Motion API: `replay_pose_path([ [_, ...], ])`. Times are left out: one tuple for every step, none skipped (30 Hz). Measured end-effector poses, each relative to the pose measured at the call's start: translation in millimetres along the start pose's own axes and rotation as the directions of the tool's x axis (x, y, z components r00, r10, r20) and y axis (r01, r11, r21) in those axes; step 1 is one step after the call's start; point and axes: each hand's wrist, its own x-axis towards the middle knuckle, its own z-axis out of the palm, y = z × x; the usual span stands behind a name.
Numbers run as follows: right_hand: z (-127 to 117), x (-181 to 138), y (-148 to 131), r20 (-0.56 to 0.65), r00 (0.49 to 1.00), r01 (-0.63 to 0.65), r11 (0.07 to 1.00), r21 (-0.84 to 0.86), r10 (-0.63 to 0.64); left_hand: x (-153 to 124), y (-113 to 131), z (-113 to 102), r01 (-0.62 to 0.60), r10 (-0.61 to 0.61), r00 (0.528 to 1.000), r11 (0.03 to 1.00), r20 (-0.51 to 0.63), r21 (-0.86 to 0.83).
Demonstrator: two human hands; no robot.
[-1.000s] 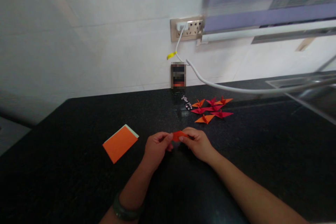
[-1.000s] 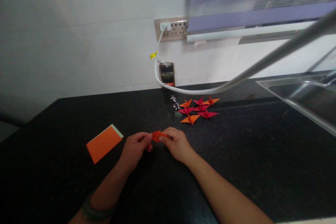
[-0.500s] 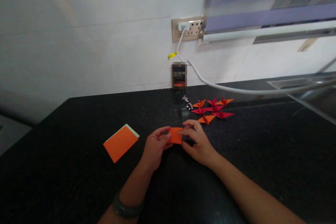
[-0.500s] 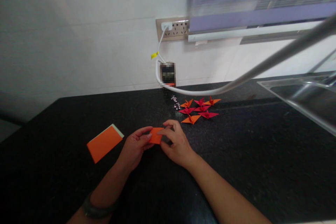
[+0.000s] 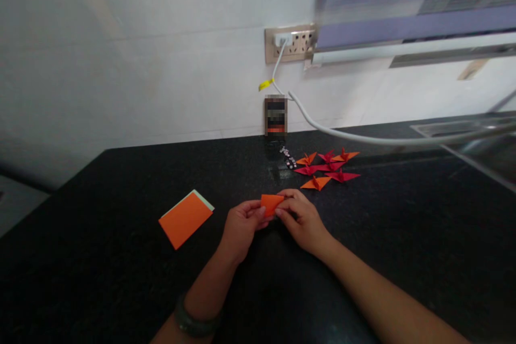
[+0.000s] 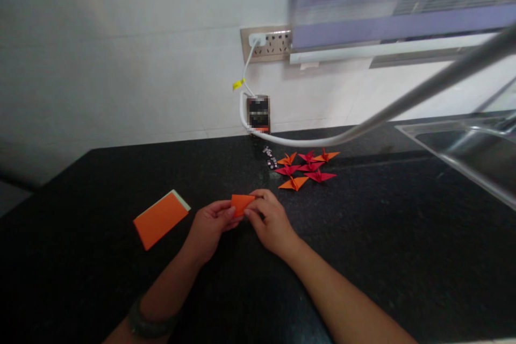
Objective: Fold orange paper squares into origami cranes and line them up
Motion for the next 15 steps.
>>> replay_pose_path([
  [0.7, 0.0, -0.6, -0.005, 1.000, -0.010, 1.000, 0.004, 0.010, -0.6, 0.2, 0.7, -0.009, 0.009, 1.000, 1.000, 0.003, 0.013],
  [1.1, 0.0, -0.9, -0.013, 1.000, -0.016, 1.000, 0.007, 0.016, -1.1, 0.3, 1.3, -0.015, 0.015, 1.000, 1.000, 0.007, 0.022],
  [1.5, 0.2, -0.9, -0.021, 1.000, -0.021, 1.000, 0.011, 0.021, -1.5, 0.6, 1.8, -0.019, 0.019, 1.000, 0.999, 0.012, 0.028],
  [1.6, 0.4, -0.8, -0.030, 0.999, -0.024, 1.000, 0.015, 0.025, -1.8, 0.8, 2.1, -0.021, 0.020, 1.000, 0.999, 0.018, 0.035],
  [1.6, 0.6, -0.6, -0.037, 0.999, -0.027, 0.999, 0.018, 0.027, -2.0, 1.0, 2.3, -0.022, 0.021, 0.999, 0.999, 0.028, 0.046],
  [1.6, 0.8, -0.4, -0.043, 0.999, -0.028, 0.999, 0.021, 0.029, -2.1, 1.1, 2.3, -0.025, 0.023, 0.999, 0.998, 0.040, 0.062],
  [1.6, 0.9, -0.3, -0.046, 0.999, -0.028, 0.999, 0.025, 0.029, -2.1, 1.1, 2.3, -0.029, 0.025, 0.998, 0.996, 0.053, 0.082],
  [1.6, 1.0, -0.3, -0.048, 0.999, -0.025, 0.999, 0.028, 0.026, -2.0, 1.0, 2.1, -0.034, 0.027, 0.997, 0.994, 0.066, 0.102],
  [1.7, 0.9, -0.3, -0.047, 0.999, -0.021, 0.999, 0.031, 0.023, -1.8, 0.9, 2.0, -0.038, 0.029, 0.997, 0.992, 0.078, 0.119],
  [1.9, 0.7, -0.3, -0.047, 0.999, -0.019, 0.999, 0.032, 0.020, -1.6, 0.7, 2.0, -0.041, 0.029, 0.996, 0.991, 0.089, 0.130],
  [2.1, 0.5, -0.4, -0.047, 0.999, -0.018, 0.999, 0.033, 0.019, -1.4, 0.5, 2.1, -0.038, 0.025, 0.995, 0.990, 0.096, 0.136],
  [2.2, 0.3, -0.4, -0.048, 0.999, -0.019, 0.999, 0.033, 0.020, -1.2, 0.5, 2.4, -0.032, 0.019, 0.995, 0.990, 0.098, 0.135],
  [2.3, 0.2, -0.4, -0.050, 0.998, -0.023, 0.999, 0.033, 0.024, -1.2, 0.6, 2.7, -0.025, 0.012, 0.995, 0.991, 0.097, 0.131],
  [2.4, 0.0, -0.3, -0.053, 0.998, -0.029, 0.999, 0.035, 0.031, -1.3, 0.9, 3.2, -0.019, 0.007, 0.996, 0.992, 0.093, 0.125],
  [2.3, 0.0, -0.2, -0.055, 0.998, -0.039, 0.998, 0.039, 0.041, -1.5, 1.3, 3.7, -0.016, 0.005, 0.996, 0.993, 0.089, 0.121],
])
